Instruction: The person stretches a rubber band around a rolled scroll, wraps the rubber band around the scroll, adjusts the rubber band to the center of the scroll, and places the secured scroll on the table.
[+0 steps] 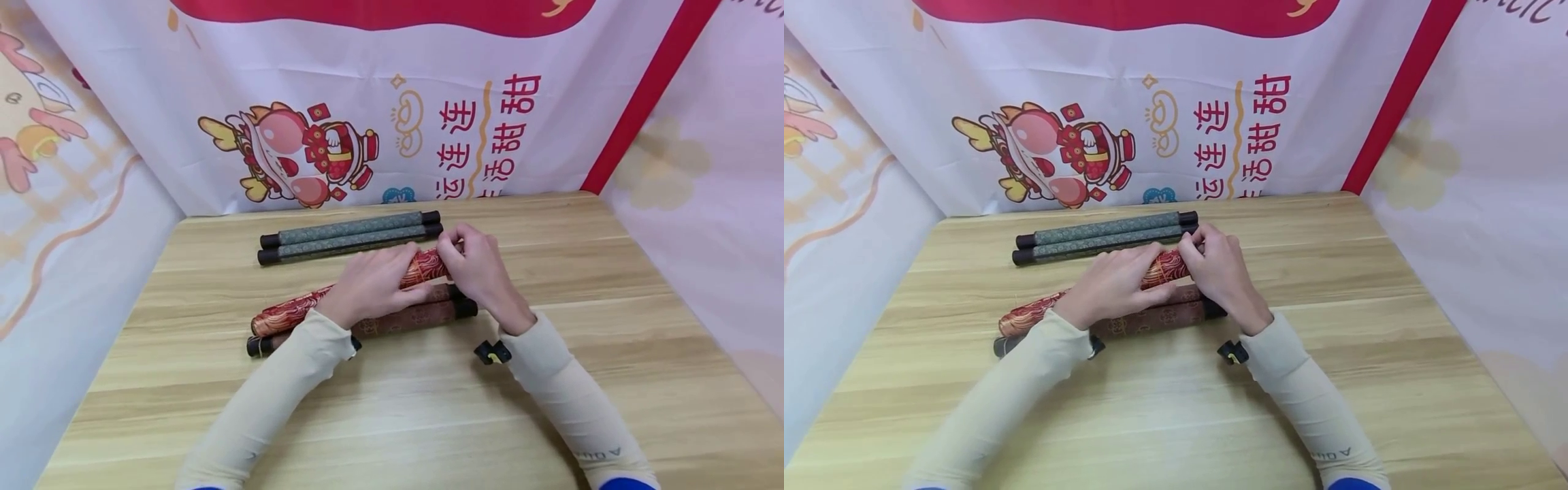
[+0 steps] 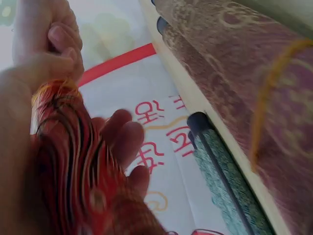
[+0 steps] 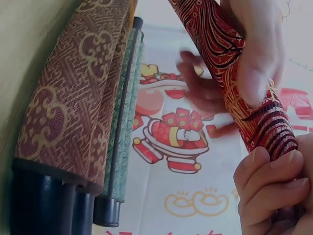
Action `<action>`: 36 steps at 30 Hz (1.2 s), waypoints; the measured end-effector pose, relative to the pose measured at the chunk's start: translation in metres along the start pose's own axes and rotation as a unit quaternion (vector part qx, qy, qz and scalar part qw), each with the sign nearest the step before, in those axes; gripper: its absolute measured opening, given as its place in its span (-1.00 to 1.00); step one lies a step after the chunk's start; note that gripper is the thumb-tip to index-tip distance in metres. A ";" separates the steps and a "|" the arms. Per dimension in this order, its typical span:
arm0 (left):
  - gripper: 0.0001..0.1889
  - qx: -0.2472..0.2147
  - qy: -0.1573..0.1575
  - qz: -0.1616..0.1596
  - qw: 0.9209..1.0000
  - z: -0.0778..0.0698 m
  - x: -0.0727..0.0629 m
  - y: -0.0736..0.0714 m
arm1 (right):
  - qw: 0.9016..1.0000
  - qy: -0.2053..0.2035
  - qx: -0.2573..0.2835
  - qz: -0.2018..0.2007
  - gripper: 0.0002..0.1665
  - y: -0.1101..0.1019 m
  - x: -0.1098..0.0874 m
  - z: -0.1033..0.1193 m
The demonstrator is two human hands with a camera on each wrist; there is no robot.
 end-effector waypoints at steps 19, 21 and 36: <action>-0.46 0.026 -0.011 0.010 1.000 0.003 -0.008 -0.001 | 1.000 -0.010 0.012 0.001 -0.67 -0.003 0.001 0.002; -0.41 0.014 -0.011 0.002 1.000 -0.002 -0.002 -0.003 | 1.000 -0.007 0.014 0.002 -0.67 -0.003 0.000 0.002; -0.52 0.029 -0.014 0.011 0.999 0.015 -0.017 0.002 | 1.000 -0.010 0.014 0.000 -0.72 -0.006 0.002 -0.003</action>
Point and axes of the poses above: each hand's wrist, its own x-axis towards the middle knuckle, its own y-axis out of the palm, z = x × y, the point moved 7 cm from there along x, towards the middle knuckle, and after that the axes turned 5 degrees about z, right-handed, at the moved point
